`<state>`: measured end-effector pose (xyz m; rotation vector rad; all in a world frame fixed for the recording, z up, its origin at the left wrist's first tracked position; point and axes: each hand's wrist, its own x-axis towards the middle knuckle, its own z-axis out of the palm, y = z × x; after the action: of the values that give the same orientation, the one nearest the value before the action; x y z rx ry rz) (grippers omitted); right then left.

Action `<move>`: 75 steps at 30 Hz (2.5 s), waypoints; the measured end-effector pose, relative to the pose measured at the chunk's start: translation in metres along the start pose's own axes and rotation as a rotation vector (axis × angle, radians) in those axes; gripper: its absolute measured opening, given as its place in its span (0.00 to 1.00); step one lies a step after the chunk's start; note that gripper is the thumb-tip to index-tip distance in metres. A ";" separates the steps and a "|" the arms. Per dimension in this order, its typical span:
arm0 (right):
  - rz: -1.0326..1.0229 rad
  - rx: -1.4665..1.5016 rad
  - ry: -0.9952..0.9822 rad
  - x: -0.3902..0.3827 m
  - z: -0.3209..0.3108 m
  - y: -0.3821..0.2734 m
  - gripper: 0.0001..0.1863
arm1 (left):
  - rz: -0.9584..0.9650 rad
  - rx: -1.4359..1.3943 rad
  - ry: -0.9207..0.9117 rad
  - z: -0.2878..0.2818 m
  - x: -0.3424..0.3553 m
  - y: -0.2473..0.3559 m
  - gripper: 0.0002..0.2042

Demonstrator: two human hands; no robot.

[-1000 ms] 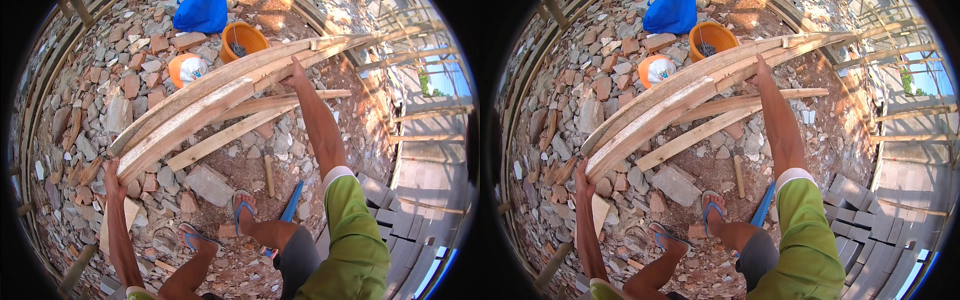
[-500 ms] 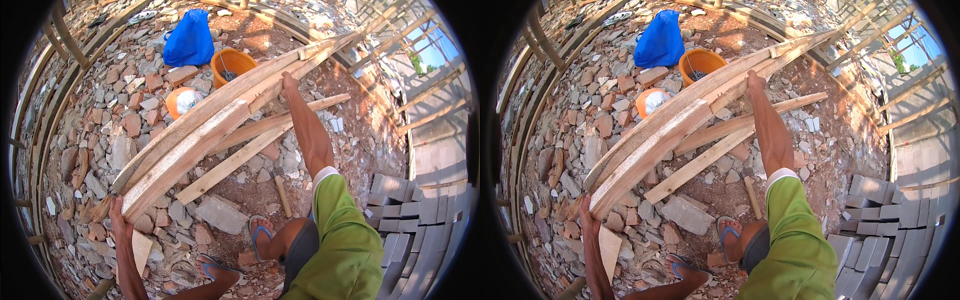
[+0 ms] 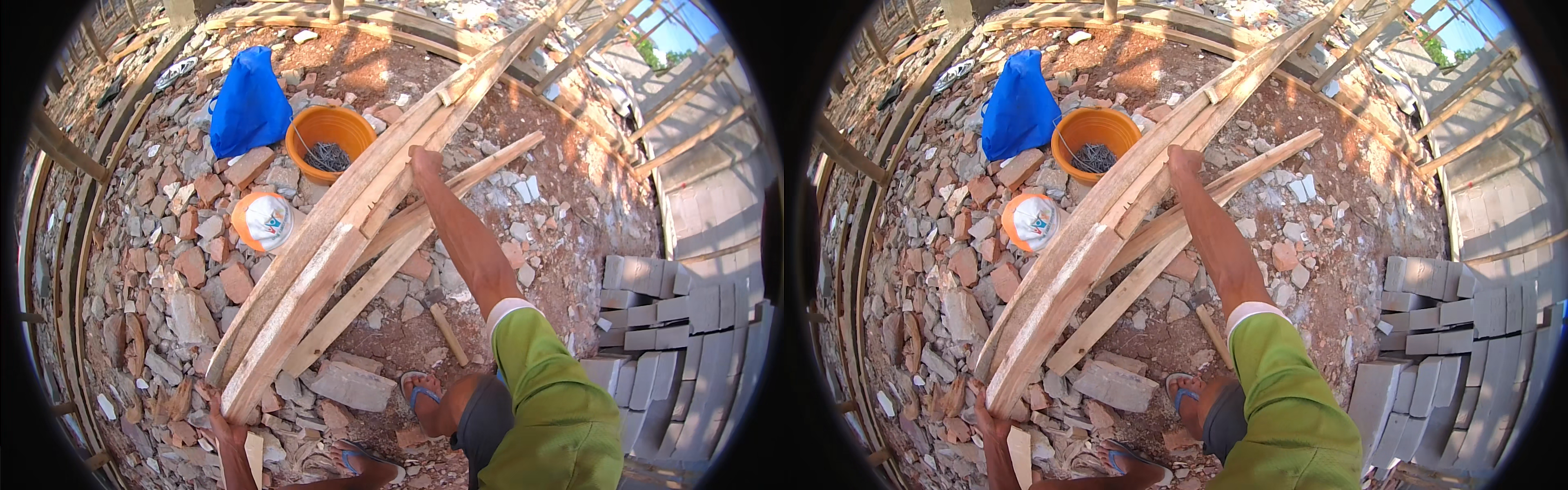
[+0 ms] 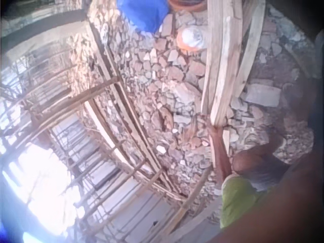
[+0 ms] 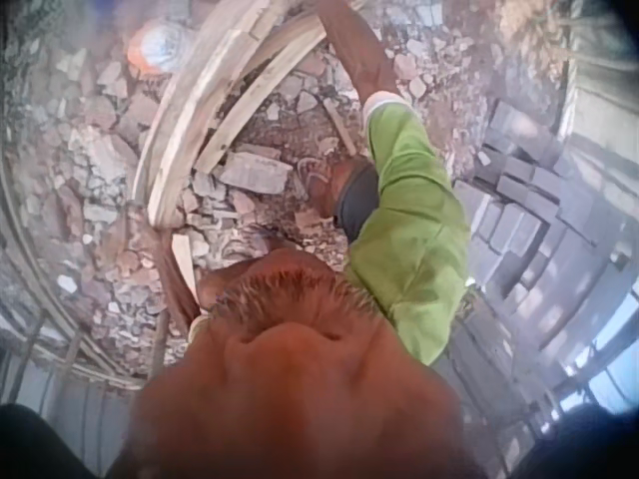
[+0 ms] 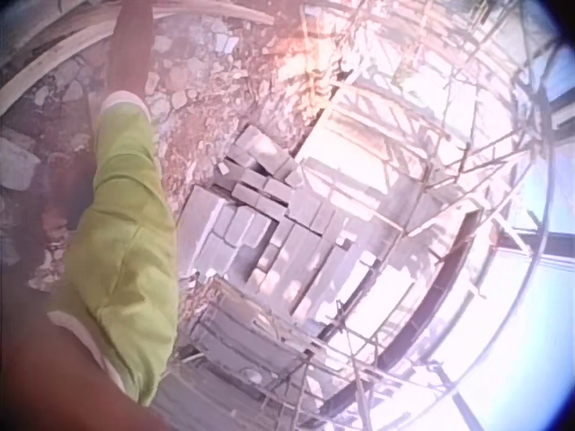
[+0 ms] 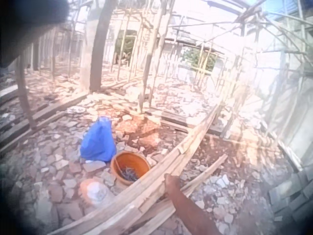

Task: The person sits on the ground and uses a hand saw to cut a wooden plank. They hold the plank steady with one hand and saw with the other, completing the cut and separating the pieces.

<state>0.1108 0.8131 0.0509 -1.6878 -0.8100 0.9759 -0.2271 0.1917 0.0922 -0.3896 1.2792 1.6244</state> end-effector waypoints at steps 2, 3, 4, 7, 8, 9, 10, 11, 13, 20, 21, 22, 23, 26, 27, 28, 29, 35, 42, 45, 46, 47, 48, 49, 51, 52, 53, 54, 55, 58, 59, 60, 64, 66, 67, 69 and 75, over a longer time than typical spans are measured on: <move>-0.016 0.064 0.043 0.025 -0.021 0.007 0.17 | -0.113 -0.120 -0.118 -0.018 0.021 -0.024 0.28; 0.020 0.124 -0.027 0.019 -0.029 0.006 0.19 | -0.039 -0.035 -0.076 -0.029 0.020 -0.031 0.29; 0.068 0.174 -0.104 0.012 -0.040 0.002 0.21 | 0.033 0.050 -0.018 -0.031 0.010 -0.039 0.31; 0.149 0.168 -0.095 -0.028 -0.060 -0.004 0.20 | 0.177 0.212 -0.038 -0.051 -0.022 -0.037 0.38; 0.160 0.161 -0.052 -0.043 -0.064 -0.007 0.19 | 0.175 0.222 0.040 -0.059 -0.042 -0.021 0.39; 0.130 0.166 -0.058 -0.060 -0.062 0.000 0.17 | 0.189 0.223 0.110 -0.064 -0.059 -0.003 0.39; 0.110 0.178 -0.067 -0.084 -0.061 0.013 0.14 | 0.237 0.213 0.113 -0.093 -0.068 0.007 0.40; 0.115 0.221 -0.085 -0.125 -0.051 0.018 0.14 | 0.298 0.209 0.138 -0.133 -0.082 0.023 0.41; 0.157 0.266 -0.183 -0.199 -0.047 -0.007 0.15 | 0.257 0.178 0.185 -0.179 -0.116 0.065 0.42; 0.310 0.235 -0.265 -0.268 -0.086 -0.001 0.14 | 0.174 0.248 0.179 -0.230 -0.159 0.082 0.39; 0.313 0.222 -0.268 -0.268 -0.080 0.000 0.12 | 0.180 0.230 0.204 -0.244 -0.146 0.061 0.37; 0.291 0.218 -0.228 -0.258 -0.083 0.021 0.13 | 0.141 0.225 0.220 -0.250 -0.139 0.044 0.37; 0.279 0.190 -0.224 -0.255 -0.082 0.033 0.13 | 0.115 0.215 0.235 -0.255 -0.130 0.028 0.37; 0.256 0.129 -0.260 -0.248 -0.093 0.069 0.17 | 0.111 0.187 0.293 -0.289 -0.108 -0.025 0.35; 0.250 0.133 -0.289 -0.237 -0.100 0.079 0.20 | 0.112 0.197 0.290 -0.269 -0.100 -0.027 0.35; 0.236 0.166 -0.281 -0.232 -0.102 0.080 0.19 | 0.071 0.178 0.288 -0.242 -0.101 -0.021 0.36; 0.248 0.200 -0.289 -0.237 -0.098 0.077 0.18 | 0.088 0.190 0.304 -0.246 -0.102 -0.018 0.37; 0.253 0.248 -0.281 -0.242 -0.070 0.093 0.14 | 0.245 0.174 0.317 -0.276 -0.073 -0.027 0.39; 0.095 0.427 -0.101 -0.207 -0.056 0.095 0.24 | 0.363 0.070 0.078 -0.264 -0.042 0.005 0.37; 0.310 0.569 -0.417 -0.253 -0.008 0.041 0.22 | 0.628 0.189 0.275 -0.281 -0.058 0.065 0.36; 0.357 0.607 -0.496 -0.255 0.000 0.030 0.21 | 0.687 0.215 0.195 -0.284 -0.055 0.092 0.36; 0.325 0.715 -0.523 -0.246 0.000 0.017 0.18 | 0.779 0.318 0.202 -0.241 -0.055 0.113 0.35; 0.352 0.799 -0.573 -0.233 0.000 0.011 0.18 | 0.853 0.267 0.177 -0.234 -0.042 0.140 0.34; 0.388 0.876 -0.635 -0.227 0.004 0.011 0.18 | 0.903 0.284 0.167 -0.220 -0.044 0.155 0.35; 0.357 1.010 -0.745 -0.233 0.016 0.007 0.18 | 1.016 0.310 0.157 -0.195 -0.047 0.184 0.36; 0.361 1.093 -0.827 -0.245 0.034 0.003 0.18 | 1.106 0.296 0.119 -0.193 -0.058 0.196 0.35; 0.375 1.092 -0.848 -0.245 0.044 -0.003 0.18 | 1.177 0.293 0.065 -0.191 -0.062 0.208 0.34; 0.398 1.072 -0.854 -0.242 0.043 -0.010 0.18 | 1.223 0.294 0.017 -0.192 -0.068 0.216 0.33; 0.424 1.045 -0.853 -0.239 0.033 -0.010 0.18 | 1.188 0.358 0.089 -0.184 -0.070 0.216 0.33; 0.503 0.930 -0.823 -0.241 0.021 -0.009 0.19 | 1.045 0.327 0.082 -0.180 -0.078 0.205 0.32; 0.517 0.904 -0.758 -0.247 0.023 -0.006 0.20 | 1.004 0.320 0.071 -0.187 -0.078 0.199 0.32; 0.501 0.865 -0.700 -0.253 0.028 -0.004 0.20 | 0.962 0.314 0.059 -0.193 -0.075 0.190 0.32; 0.657 0.775 -0.775 -0.219 0.027 0.055 0.13 | 0.761 0.281 0.012 -0.230 -0.025 0.138 0.35; 0.592 0.665 -0.719 -0.215 0.025 0.067 0.12 | 0.656 0.185 -0.110 -0.256 -0.011 0.100 0.37; 0.606 0.597 -0.686 -0.217 0.012 0.093 0.11 | 0.637 0.164 -0.102 -0.266 -0.005 0.081 0.37; 0.746 0.550 -0.698 -0.238 -0.008 0.094 0.11 | 0.690 0.216 0.163 -0.286 -0.019 0.044 0.34; 0.591 0.376 -0.704 -0.214 -0.077 0.121 0.10 | 0.561 0.108 0.088 -0.255 -0.055 -0.013 0.34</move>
<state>0.0904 0.5620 -0.0003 -1.2585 -0.4974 2.0603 -0.2694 -0.0575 0.0260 -0.0287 1.6330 2.0019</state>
